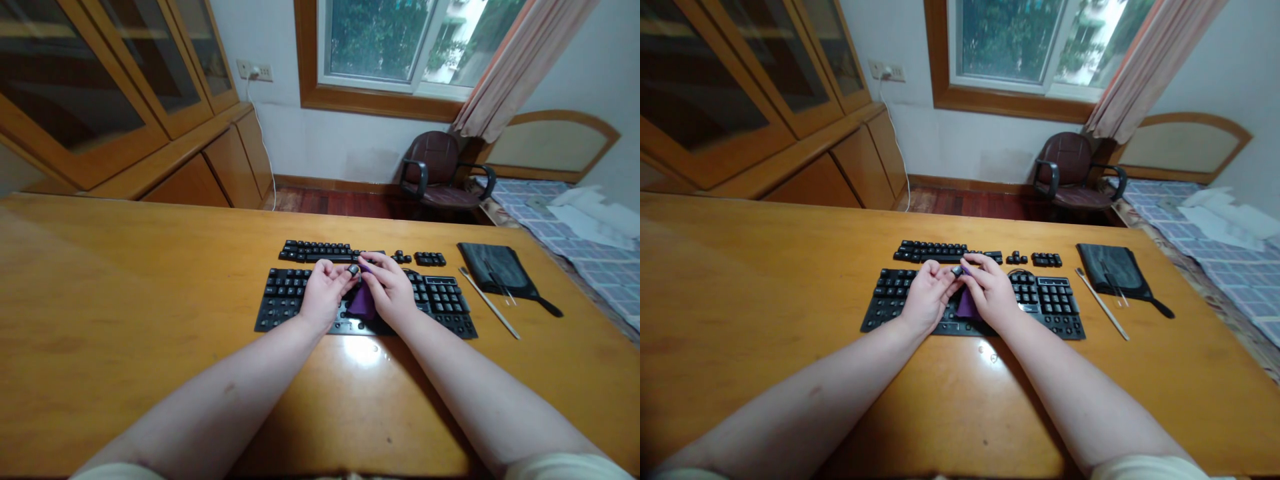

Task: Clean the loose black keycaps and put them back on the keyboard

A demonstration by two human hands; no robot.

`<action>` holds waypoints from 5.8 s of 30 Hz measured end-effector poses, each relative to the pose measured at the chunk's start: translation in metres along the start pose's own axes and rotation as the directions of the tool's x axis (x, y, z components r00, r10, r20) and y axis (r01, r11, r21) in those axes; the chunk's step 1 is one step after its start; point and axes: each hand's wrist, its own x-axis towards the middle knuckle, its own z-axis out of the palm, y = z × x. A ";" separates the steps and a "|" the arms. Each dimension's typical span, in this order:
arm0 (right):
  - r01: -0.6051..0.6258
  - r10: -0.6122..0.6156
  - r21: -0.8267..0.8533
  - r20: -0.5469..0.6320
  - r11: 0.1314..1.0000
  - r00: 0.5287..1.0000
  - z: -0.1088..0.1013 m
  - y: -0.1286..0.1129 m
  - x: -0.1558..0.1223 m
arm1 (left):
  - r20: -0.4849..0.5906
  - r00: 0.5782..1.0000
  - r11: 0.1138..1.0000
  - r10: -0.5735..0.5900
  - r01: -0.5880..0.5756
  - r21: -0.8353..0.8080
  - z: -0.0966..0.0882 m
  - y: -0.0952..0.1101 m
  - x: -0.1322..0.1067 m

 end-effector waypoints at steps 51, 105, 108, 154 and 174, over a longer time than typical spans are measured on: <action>-0.087 0.446 -0.570 0.530 0.817 0.721 -0.016 -0.024 0.014 | -0.059 0.920 0.800 0.388 -0.305 0.516 -0.011 0.001 -0.001; -0.449 0.438 -0.107 -0.109 0.887 0.892 -0.013 -0.004 0.037 | 0.408 0.872 0.960 -0.271 0.276 0.047 0.001 -0.012 -0.014; -0.487 0.535 -0.331 0.065 0.808 0.842 -0.005 0.014 0.061 | 0.403 0.864 0.933 -0.301 0.354 -0.061 0.002 -0.009 -0.011; -0.488 0.476 0.078 0.137 0.869 0.869 -0.015 -0.030 0.026 | 0.036 0.990 0.917 0.138 -0.141 0.372 -0.007 -0.007 -0.002; -0.294 0.337 0.412 -0.035 0.863 0.941 0.006 -0.004 0.018 | -0.082 0.970 0.884 0.229 -0.172 0.436 -0.008 -0.004 0.001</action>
